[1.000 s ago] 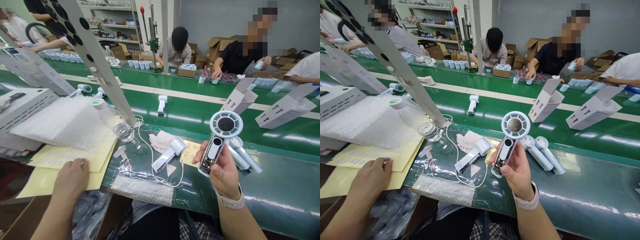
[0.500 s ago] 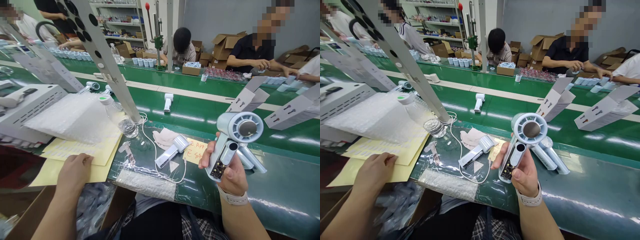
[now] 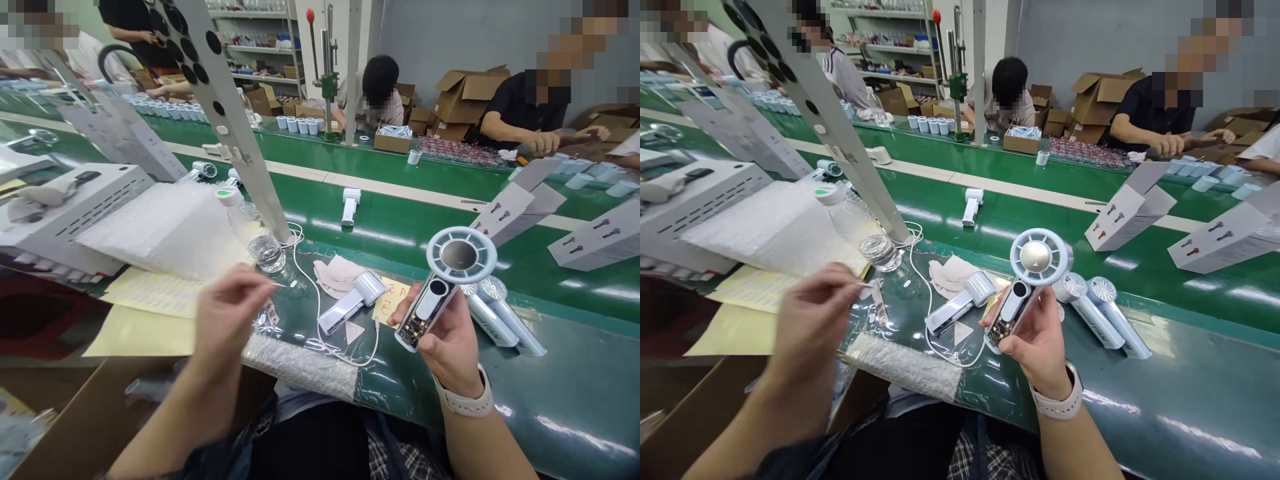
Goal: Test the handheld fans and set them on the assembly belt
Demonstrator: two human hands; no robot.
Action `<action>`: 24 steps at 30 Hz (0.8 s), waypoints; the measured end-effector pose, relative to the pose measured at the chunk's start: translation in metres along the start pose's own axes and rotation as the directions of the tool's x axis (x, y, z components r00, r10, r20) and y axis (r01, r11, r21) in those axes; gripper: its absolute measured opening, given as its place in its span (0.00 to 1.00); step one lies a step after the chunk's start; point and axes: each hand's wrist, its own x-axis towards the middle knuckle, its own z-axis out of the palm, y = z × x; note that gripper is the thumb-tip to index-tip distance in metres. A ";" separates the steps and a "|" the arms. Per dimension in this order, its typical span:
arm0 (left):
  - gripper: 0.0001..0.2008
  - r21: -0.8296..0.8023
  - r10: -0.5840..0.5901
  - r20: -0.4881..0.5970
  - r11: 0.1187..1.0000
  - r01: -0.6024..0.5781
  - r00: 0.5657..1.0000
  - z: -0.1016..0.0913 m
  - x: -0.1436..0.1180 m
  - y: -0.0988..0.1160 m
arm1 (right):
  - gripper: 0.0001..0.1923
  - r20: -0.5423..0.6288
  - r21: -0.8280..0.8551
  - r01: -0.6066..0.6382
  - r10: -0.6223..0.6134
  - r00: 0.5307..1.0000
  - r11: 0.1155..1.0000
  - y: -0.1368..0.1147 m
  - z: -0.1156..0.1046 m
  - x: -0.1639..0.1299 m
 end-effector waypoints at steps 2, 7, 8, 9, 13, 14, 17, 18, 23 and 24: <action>0.14 -0.201 0.089 0.216 0.979 -0.045 0.972 0.047 -0.011 0.024 | 0.28 -0.013 -0.047 -0.039 0.039 0.999 0.998 0.005 -0.001 -0.001; 0.17 -0.349 0.143 0.369 0.937 -0.005 0.918 0.122 -0.031 0.051 | 0.30 -0.103 -0.153 -0.095 0.080 0.992 0.984 0.016 -0.005 -0.002; 0.17 -0.341 0.139 0.368 0.940 -0.005 0.919 0.129 -0.032 0.051 | 0.31 -0.123 -0.165 -0.098 0.078 0.989 0.981 0.018 -0.004 -0.002; 0.16 -0.331 0.136 0.365 0.944 -0.008 0.921 0.134 -0.034 0.049 | 0.32 -0.135 -0.174 -0.106 0.083 0.987 0.979 0.019 -0.003 -0.002; 0.16 -0.271 0.121 0.346 0.962 -0.024 0.930 0.140 -0.034 0.037 | 0.37 -0.105 -0.165 -0.135 0.119 0.987 0.977 0.021 0.003 -0.004; 0.16 -0.247 0.110 0.350 0.969 -0.022 0.930 0.140 -0.033 0.034 | 0.37 -0.094 -0.161 -0.139 0.125 0.988 0.977 0.022 0.004 -0.005; 0.18 -0.157 0.046 0.374 0.988 0.015 0.926 0.140 -0.031 0.027 | 0.34 -0.088 -0.179 -0.145 0.131 0.987 0.973 0.025 0.003 -0.007; 0.19 -0.134 0.010 0.393 0.990 0.046 0.919 0.140 -0.030 0.026 | 0.33 -0.094 -0.192 -0.148 0.132 0.987 0.970 0.026 0.001 -0.007; 0.22 -0.151 -0.204 0.558 0.928 0.340 0.804 0.142 -0.036 0.022 | 0.22 -0.157 -0.130 -0.193 0.172 0.972 0.972 0.029 -0.003 -0.007; 0.20 -0.141 -0.213 0.592 0.922 0.360 0.778 0.138 -0.036 0.021 | 0.20 -0.175 -0.113 -0.222 0.201 0.964 0.969 0.028 -0.003 -0.008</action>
